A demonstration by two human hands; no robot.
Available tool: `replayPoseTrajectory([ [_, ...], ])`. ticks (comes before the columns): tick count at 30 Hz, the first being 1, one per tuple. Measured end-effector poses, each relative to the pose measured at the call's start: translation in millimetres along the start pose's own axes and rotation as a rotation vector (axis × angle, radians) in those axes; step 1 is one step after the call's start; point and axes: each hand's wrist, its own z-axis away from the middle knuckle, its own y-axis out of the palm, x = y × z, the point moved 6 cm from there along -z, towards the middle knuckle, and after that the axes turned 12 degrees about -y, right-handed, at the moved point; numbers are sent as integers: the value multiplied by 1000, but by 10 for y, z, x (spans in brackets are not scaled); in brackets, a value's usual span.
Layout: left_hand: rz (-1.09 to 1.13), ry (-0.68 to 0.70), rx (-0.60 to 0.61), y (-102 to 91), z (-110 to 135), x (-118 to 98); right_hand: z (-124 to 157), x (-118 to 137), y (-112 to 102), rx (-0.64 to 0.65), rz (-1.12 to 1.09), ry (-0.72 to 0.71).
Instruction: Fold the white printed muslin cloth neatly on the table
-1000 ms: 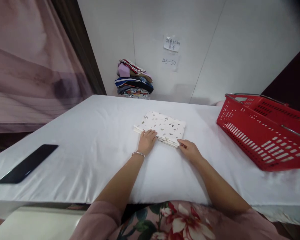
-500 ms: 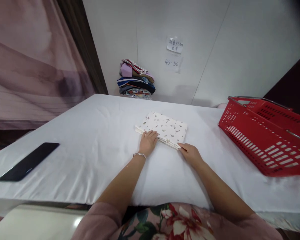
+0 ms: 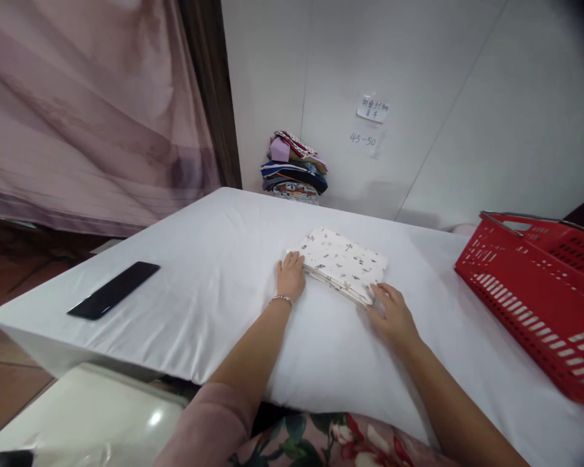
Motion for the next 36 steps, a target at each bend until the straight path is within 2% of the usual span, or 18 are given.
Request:
replayPoseTrajectory([
  [2, -48, 21, -17, 2, -44, 35, -34, 106, 47, 24, 41, -131],
  [4, -101, 73, -26, -4, -90, 57, -58, 155, 127, 67, 49, -202],
  [10, -144, 317, -7, -64, -242, 87, -109, 135, 257, 127, 147, -195],
  [13, -128, 406, 17, -91, -333, 77, -135, 155, 272, 135, 198, -205],
  [17, -248, 499, 43, -114, -369, 8, -162, 99, 262, 125, 218, -255],
  [20, -331, 560, 36, -177, -211, -59, -118, -81, 201, 91, 186, -309],
  [23, -346, 628, 13, -274, 108, -110, -2, -305, 133, 78, 149, -335],
  [26, -331, 645, 6, -361, 389, -106, 107, -406, 90, 104, 126, -336],
  [29, -304, 611, 16, -423, 499, -75, 125, -342, 45, 142, 139, -295],
  [32, -261, 578, 26, -467, 515, -84, 68, -172, -15, 142, 157, -248],
  [36, -194, 596, 6, -482, 574, -231, -33, 128, -9, 115, 129, -295],
])
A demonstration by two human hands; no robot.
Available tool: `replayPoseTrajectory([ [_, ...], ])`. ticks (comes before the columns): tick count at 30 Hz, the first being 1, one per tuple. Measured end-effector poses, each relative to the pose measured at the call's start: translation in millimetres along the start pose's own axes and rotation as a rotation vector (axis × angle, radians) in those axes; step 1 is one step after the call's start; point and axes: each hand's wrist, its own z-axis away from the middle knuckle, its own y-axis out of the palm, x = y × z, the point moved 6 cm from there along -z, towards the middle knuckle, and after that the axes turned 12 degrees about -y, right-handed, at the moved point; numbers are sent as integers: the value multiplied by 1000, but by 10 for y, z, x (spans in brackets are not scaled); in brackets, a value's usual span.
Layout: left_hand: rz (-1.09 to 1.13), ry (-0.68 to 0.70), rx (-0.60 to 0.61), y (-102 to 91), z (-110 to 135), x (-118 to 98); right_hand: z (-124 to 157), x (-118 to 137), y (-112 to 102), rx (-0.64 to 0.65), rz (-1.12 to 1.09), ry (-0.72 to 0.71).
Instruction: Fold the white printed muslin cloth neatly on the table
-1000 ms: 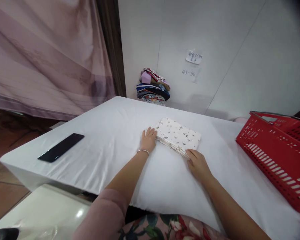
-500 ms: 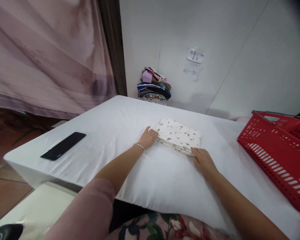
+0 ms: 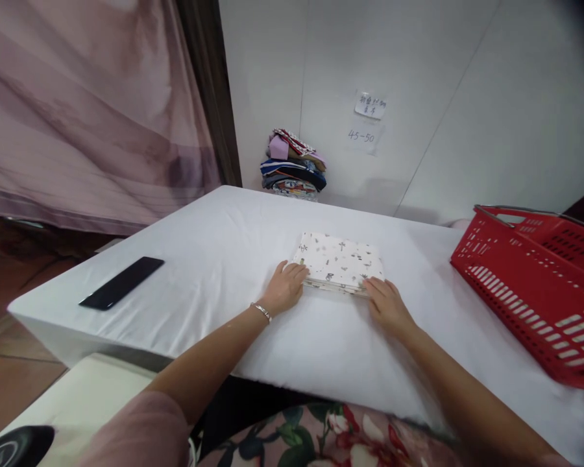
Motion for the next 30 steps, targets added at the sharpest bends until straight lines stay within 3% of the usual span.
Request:
replayPoseTrajectory([
  [5, 23, 12, -8, 107, -93, -194, -260, 225, 57, -52, -75, -88],
  [12, -16, -5, 9, 314, -153, -147, -452, 168, 178, -52, -86, -16],
  [30, -29, 3, -46, 263, -133, -141, -448, 157, 235, -170, -71, 10],
])
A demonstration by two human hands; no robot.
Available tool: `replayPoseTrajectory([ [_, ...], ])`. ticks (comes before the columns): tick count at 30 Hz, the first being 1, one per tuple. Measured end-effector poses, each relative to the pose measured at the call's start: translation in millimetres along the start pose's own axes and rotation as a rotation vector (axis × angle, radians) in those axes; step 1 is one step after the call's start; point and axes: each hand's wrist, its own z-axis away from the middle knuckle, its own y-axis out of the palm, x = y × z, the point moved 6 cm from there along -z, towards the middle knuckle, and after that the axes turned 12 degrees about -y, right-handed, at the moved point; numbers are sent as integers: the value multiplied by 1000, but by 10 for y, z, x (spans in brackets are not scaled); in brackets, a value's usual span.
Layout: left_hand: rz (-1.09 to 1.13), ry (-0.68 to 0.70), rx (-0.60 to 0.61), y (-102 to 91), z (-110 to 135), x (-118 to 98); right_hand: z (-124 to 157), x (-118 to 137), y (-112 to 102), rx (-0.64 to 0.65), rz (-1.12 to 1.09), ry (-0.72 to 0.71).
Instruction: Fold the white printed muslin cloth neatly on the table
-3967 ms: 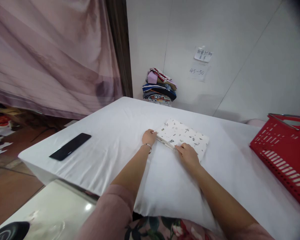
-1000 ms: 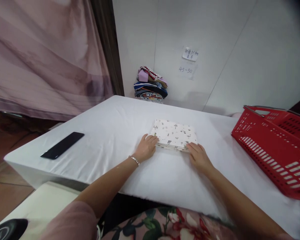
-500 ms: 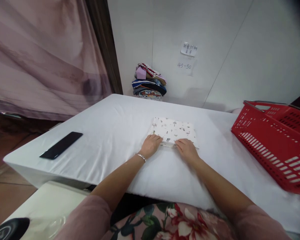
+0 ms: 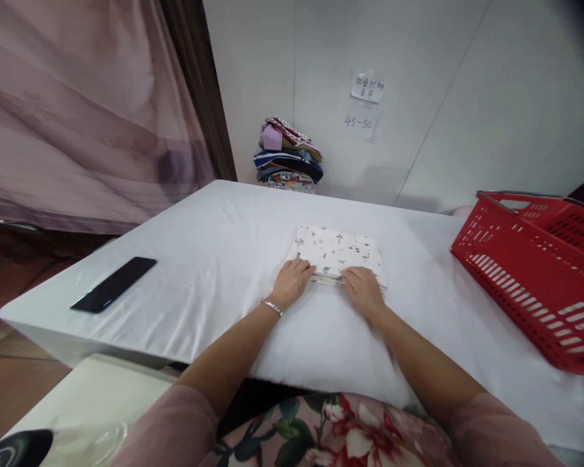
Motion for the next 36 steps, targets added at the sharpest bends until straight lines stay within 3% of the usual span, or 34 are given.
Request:
replayPoseTrajectory([
  [7, 45, -38, 92, 49, 48, -16, 9, 52, 5, 81, -42, 5],
  [18, 85, -60, 50, -98, 118, 56, 105, 71, 32, 47, -58, -31],
  [24, 37, -111, 47, -127, 123, 62, -102, 293, -52, 70, -15, -27],
  [28, 53, -118, 50, -106, 135, 95, -239, 507, 135, 179, -4, -79],
  [32, 149, -134, 37, -135, 144, 146, -201, 563, 348, 220, 2, -91],
  [36, 229, -183, 19, -171, 109, 192, -168, 549, 359, 257, -31, -82],
])
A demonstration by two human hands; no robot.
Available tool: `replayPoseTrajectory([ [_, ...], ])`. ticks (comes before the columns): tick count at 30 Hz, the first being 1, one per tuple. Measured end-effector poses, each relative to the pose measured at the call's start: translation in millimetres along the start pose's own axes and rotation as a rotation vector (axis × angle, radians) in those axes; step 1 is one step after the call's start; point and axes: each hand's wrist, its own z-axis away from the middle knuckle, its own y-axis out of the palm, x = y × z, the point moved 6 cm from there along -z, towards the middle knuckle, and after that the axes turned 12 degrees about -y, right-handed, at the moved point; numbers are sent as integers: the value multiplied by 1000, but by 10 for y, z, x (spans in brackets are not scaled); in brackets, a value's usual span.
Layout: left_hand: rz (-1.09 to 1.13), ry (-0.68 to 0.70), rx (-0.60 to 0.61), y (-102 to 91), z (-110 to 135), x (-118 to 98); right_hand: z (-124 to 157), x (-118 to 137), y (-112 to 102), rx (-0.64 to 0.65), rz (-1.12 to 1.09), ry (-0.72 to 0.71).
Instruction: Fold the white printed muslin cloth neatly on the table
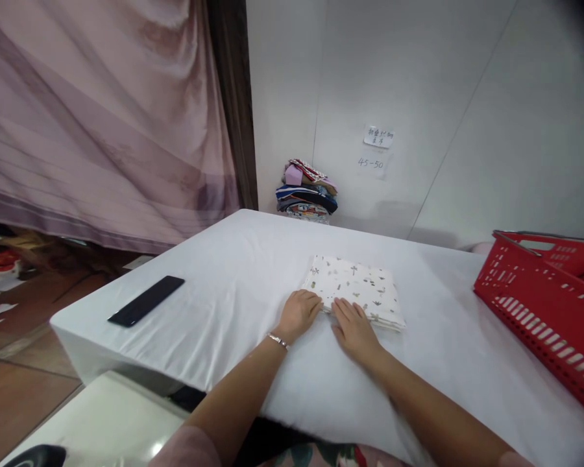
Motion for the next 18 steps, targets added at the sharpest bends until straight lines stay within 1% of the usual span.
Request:
replayPoseTrajectory([
  [3, 21, -84, -18, -14, -37, 49, 16, -105, -109, 41, -56, 18],
  [7, 63, -188, -76, -50, -70, 142, 140, -498, -268, 29, -36, 173],
  [9, 82, -230, -111, -71, -124, 196, 233, -669, -245, 59, -18, 224],
  [11, 81, -275, -127, -78, -232, 247, 309, -755, -166, 101, 1, 233],
  [14, 39, -417, -79, -33, -481, 344, 363, -769, -62, 116, 33, 224],
  [16, 16, -534, 7, 39, -655, 410, 367, -751, -31, 108, 44, 221],
  [18, 9, -624, 84, 118, -800, 460, 362, -738, -24, 103, 49, 221],
])
